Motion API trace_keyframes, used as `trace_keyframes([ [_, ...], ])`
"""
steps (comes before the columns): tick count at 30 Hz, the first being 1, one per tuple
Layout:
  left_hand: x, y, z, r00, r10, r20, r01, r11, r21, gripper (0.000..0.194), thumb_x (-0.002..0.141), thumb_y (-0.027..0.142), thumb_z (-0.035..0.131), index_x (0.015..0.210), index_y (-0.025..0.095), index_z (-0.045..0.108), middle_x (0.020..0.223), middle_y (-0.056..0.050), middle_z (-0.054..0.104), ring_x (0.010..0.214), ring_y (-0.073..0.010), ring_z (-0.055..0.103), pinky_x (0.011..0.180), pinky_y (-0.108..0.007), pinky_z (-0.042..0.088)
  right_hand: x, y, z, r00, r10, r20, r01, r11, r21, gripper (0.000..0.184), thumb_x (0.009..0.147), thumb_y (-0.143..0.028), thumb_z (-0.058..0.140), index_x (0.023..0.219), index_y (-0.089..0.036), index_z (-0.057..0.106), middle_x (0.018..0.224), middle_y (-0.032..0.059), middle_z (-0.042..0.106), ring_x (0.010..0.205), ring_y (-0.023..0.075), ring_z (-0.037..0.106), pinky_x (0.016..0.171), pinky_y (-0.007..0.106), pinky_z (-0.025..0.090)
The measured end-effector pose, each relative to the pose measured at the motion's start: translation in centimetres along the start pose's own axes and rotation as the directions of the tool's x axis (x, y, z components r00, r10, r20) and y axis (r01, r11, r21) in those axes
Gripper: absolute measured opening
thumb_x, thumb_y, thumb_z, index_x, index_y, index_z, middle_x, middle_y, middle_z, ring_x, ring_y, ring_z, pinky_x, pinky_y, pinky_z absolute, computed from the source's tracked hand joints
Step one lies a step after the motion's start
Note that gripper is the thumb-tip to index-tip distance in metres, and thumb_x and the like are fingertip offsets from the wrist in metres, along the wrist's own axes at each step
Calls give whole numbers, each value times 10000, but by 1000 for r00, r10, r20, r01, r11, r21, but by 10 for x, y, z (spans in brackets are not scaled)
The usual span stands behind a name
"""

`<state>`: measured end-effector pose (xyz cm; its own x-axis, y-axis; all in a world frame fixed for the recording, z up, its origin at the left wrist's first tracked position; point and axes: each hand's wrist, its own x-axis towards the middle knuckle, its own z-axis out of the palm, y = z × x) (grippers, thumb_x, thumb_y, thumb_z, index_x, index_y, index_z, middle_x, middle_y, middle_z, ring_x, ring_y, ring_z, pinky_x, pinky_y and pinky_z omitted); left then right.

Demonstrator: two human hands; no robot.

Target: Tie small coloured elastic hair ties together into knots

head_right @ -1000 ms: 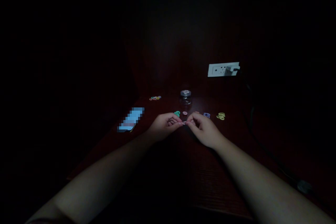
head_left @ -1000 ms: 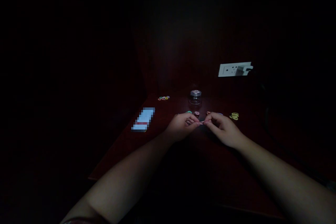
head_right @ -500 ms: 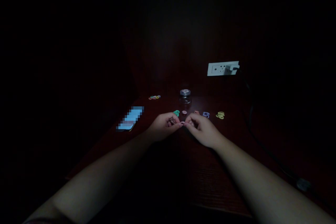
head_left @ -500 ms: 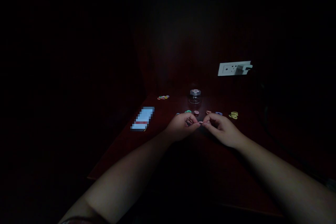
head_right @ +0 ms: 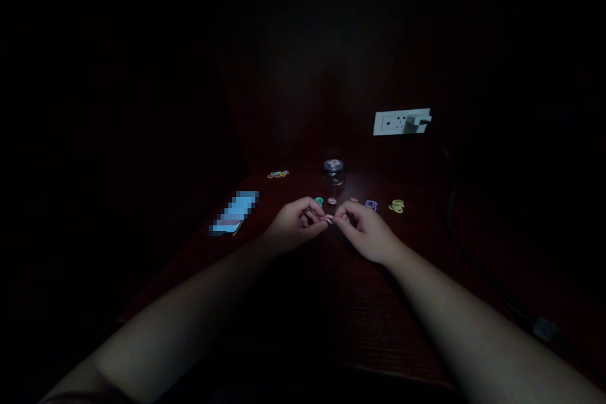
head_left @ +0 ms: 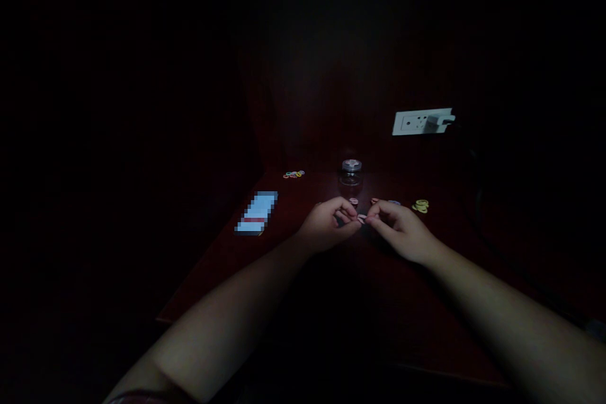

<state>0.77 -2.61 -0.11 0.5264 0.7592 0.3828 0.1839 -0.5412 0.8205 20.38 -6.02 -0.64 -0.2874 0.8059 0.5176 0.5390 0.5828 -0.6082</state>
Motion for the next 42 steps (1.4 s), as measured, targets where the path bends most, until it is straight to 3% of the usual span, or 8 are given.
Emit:
trace_keyframes([
  [3,1,1,1,1000,10,26,-10,1000,-8,238,704,217,689,915,144,607,865,-33,650,671,-79,557,558,-173,423,1,-3,0,1000,5,5,-5,1000,12,205,901,-337,499,758,-204,563,659,-1,565,659,161,534,756,326,454],
  [12,1,1,2,999,39,8,-40,999,11,175,722,227,688,849,140,604,798,-16,634,648,-76,542,570,-187,431,0,-6,1,994,79,68,-90,983,161,250,905,-388,492,762,-193,555,643,-1,583,596,142,532,593,271,436],
  [17,2,1,2,1000,25,10,-25,1000,17,255,680,219,728,890,144,605,817,-14,634,665,-82,543,592,-194,444,1,-7,1,994,83,75,-94,981,171,257,908,-372,495,731,-192,544,629,-5,586,602,139,545,610,266,440],
  [28,2,1,1,999,42,17,-42,999,-8,206,752,318,680,807,129,623,742,-17,627,632,-84,545,597,-207,457,1,-7,2,992,97,86,-116,961,252,220,888,-386,518,794,-188,537,653,0,548,590,133,510,562,263,412],
  [32,2,1,1,999,52,2,-52,999,-6,221,749,335,686,798,128,624,742,-15,624,640,-85,542,610,-209,456,0,-6,2,999,49,23,-53,972,230,171,828,-349,610,848,-184,568,741,10,523,635,132,486,568,260,406],
  [42,1,2,0,999,42,20,-42,999,11,235,772,359,658,809,130,622,759,-23,622,649,-90,533,600,-210,439,-1,-2,2,992,93,90,-108,977,184,189,883,-353,524,816,-181,567,636,-8,536,569,129,469,540,256,373],
])
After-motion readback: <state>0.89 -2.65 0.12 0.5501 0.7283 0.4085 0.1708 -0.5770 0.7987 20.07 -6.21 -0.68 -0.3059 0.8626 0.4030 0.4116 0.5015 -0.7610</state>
